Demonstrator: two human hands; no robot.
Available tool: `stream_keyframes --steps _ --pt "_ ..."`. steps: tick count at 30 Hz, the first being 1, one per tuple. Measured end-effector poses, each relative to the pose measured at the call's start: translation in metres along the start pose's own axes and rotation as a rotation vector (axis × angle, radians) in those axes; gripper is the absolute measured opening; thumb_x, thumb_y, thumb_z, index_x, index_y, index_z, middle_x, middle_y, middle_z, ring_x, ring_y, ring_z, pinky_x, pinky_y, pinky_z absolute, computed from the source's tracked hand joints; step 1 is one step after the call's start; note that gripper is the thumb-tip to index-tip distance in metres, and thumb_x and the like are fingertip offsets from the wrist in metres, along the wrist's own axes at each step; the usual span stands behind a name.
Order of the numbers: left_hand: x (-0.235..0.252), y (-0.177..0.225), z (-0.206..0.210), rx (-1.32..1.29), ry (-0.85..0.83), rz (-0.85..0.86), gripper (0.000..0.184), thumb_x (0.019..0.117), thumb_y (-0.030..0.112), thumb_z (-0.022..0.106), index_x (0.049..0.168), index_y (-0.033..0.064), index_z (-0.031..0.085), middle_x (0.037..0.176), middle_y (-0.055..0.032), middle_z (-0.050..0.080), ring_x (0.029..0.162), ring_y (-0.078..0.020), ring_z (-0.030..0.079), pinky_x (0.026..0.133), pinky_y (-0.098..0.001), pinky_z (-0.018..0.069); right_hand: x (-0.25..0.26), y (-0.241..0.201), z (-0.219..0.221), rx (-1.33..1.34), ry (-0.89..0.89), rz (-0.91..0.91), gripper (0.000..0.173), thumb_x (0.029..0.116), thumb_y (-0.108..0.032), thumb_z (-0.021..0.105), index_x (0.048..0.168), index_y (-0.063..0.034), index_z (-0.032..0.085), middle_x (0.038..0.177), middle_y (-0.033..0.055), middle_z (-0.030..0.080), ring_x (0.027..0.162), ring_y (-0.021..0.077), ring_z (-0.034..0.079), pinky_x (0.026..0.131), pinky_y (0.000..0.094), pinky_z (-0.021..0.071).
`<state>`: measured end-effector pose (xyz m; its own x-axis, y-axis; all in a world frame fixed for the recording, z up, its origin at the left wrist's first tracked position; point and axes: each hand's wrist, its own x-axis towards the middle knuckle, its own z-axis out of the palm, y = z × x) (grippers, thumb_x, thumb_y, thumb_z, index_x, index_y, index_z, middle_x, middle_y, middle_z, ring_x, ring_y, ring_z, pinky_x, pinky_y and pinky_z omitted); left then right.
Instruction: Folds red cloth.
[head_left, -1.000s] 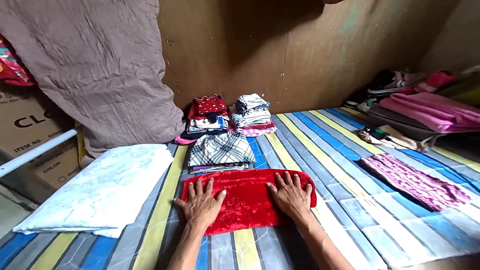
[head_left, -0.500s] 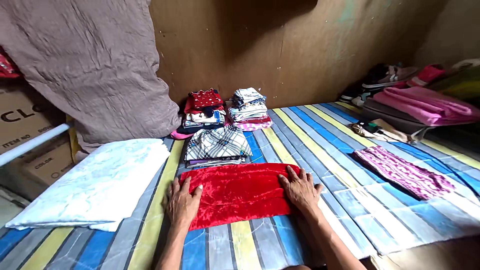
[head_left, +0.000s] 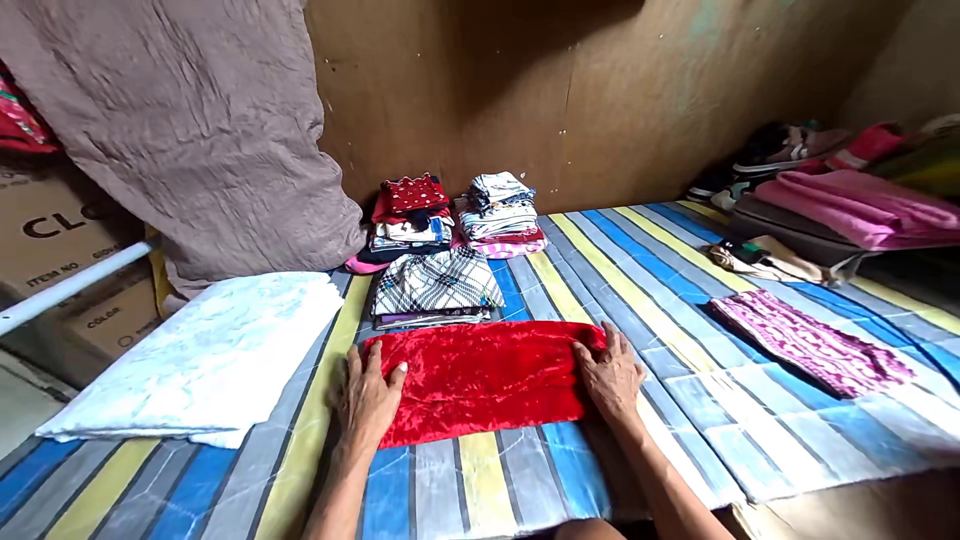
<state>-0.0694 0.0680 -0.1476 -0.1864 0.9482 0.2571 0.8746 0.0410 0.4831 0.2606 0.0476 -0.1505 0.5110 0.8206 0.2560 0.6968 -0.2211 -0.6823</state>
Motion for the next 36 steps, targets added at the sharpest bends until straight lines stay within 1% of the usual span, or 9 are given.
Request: stream_keyframes --steps 3,6,8,12,15,19,26,33,36 --pt "-0.005 0.022 -0.012 -0.020 0.095 0.186 0.050 0.0985 0.022 0.067 0.143 0.0020 0.058 0.158 -0.0323 0.036 0.148 -0.0550 0.028 0.113 -0.0794 0.0177 0.000 -0.007 -0.002 -0.082 -0.057 0.009 0.065 0.0966 -0.027 0.070 0.153 -0.0059 0.045 0.143 0.0291 0.054 0.137 0.0501 0.045 0.108 0.0705 0.0287" --pt "-0.015 0.076 -0.040 -0.235 -0.147 0.248 0.044 0.1041 0.021 0.060 0.143 0.0004 0.057 0.153 -0.0231 0.049 0.140 -0.0399 0.048 0.115 -0.0575 0.0384 -0.001 -0.012 -0.003 -0.150 -0.079 -0.010 0.064 0.0967 -0.030 0.069 0.152 -0.0076 0.047 0.137 0.0312 0.058 0.132 0.0537 0.047 0.102 0.0719 0.0333" --pt "-0.017 0.112 -0.055 -0.604 -0.389 0.154 0.046 0.1093 0.025 0.049 0.148 0.0011 0.050 0.146 -0.0199 0.057 0.127 -0.0331 0.061 0.106 -0.0501 0.0494 0.000 -0.015 -0.007 -0.162 -0.124 0.004 0.066 0.0967 -0.030 0.069 0.154 -0.0097 0.044 0.135 0.0340 0.057 0.130 0.0551 0.048 0.100 0.0716 0.0364" --pt "-0.005 0.160 -0.061 -1.111 -0.596 -0.224 0.060 0.1106 0.049 0.033 0.154 0.0076 0.039 0.150 -0.0222 0.048 0.124 -0.0373 0.057 0.097 -0.0514 0.0479 0.007 -0.022 -0.025 -0.021 -0.203 0.044 0.074 0.0897 -0.018 0.078 0.152 -0.0048 0.041 0.116 0.0361 0.065 0.110 0.0562 0.062 0.090 0.0714 0.0461" --pt "-0.002 0.157 -0.034 -1.068 -0.619 -0.295 0.069 0.1076 0.059 0.030 0.161 0.0147 0.031 0.162 -0.0215 0.035 0.138 -0.0454 0.045 0.102 -0.0630 0.0410 0.005 -0.023 -0.034 0.075 -0.201 0.045 0.078 0.0857 -0.010 0.081 0.151 -0.0012 0.040 0.115 0.0372 0.064 0.108 0.0560 0.062 0.092 0.0703 0.0456" --pt "-0.002 0.134 -0.004 -1.166 -0.670 -0.414 0.067 0.1107 0.052 0.024 0.162 0.0095 0.023 0.165 -0.0263 0.023 0.143 -0.0459 0.039 0.108 -0.0593 0.0413 0.001 -0.018 -0.034 0.300 -0.230 0.070 0.085 0.0827 -0.001 0.080 0.154 -0.0031 0.034 0.124 0.0344 0.062 0.113 0.0481 0.063 0.094 0.0635 0.0494" --pt "-0.001 0.122 -0.002 -1.344 -0.678 -0.496 0.067 0.1097 0.056 0.019 0.163 0.0147 0.019 0.163 -0.0285 0.025 0.137 -0.0476 0.045 0.101 -0.0579 0.0459 -0.005 -0.039 -0.039 0.847 -0.164 0.236 0.070 0.0854 0.017 0.056 0.149 -0.0029 0.034 0.114 0.0198 0.058 0.085 0.0203 0.064 0.069 0.0377 0.0562" --pt "-0.022 0.153 0.008 -1.480 -0.851 -0.502 0.072 0.1081 0.060 0.019 0.156 0.0081 0.033 0.150 -0.0245 0.047 0.129 -0.0380 0.053 0.103 -0.0557 0.0457 -0.003 -0.117 -0.079 0.518 -0.185 -0.119 0.074 0.0793 0.017 0.067 0.145 -0.0097 0.044 0.116 0.0207 0.063 0.090 0.0272 0.066 0.075 0.0489 0.0560" --pt "-0.002 0.138 0.014 -1.488 -0.789 -0.358 0.079 0.1050 0.066 0.013 0.152 0.0072 0.039 0.122 -0.0224 0.062 0.100 -0.0340 0.064 0.079 -0.0551 0.0541 -0.009 -0.156 -0.062 0.285 -0.229 -0.323 0.078 0.0784 0.010 0.074 0.147 -0.0095 0.043 0.108 0.0254 0.067 0.091 0.0395 0.069 0.075 0.0617 0.0560"
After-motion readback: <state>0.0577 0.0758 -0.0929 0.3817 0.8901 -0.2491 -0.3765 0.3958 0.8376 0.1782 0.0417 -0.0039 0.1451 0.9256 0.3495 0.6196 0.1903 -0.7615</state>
